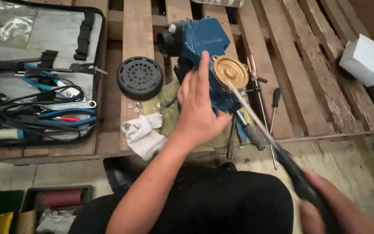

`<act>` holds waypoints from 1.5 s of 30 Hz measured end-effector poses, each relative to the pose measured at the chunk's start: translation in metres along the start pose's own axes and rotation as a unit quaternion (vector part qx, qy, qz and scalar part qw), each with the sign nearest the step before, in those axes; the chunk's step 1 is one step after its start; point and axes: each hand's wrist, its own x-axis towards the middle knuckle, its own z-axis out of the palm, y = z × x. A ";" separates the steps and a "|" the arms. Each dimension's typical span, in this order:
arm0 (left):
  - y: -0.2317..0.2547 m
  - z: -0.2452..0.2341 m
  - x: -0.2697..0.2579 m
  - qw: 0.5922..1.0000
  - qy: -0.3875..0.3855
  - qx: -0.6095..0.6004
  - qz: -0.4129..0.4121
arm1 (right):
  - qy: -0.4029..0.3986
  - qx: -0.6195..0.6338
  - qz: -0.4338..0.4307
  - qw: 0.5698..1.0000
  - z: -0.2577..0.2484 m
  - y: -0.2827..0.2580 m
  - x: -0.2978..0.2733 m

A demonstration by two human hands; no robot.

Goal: Removing screws from a blue water pump housing using a socket wrench and screwdriver.

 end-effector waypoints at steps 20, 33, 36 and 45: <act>-0.011 -0.039 0.016 0.989 -0.083 -0.110 -0.046 | 0.068 0.081 -0.378 0.920 0.015 0.063 0.059; -0.008 -0.041 0.016 0.989 -0.091 -0.099 -0.056 | 0.071 0.069 -0.417 0.904 0.018 0.086 0.071; -0.009 -0.041 0.016 0.990 -0.091 -0.095 -0.042 | 0.072 0.071 -0.411 0.906 0.014 0.071 0.069; -0.011 -0.041 0.016 0.990 -0.090 -0.099 -0.038 | 0.049 0.072 -0.363 0.928 0.012 0.070 0.063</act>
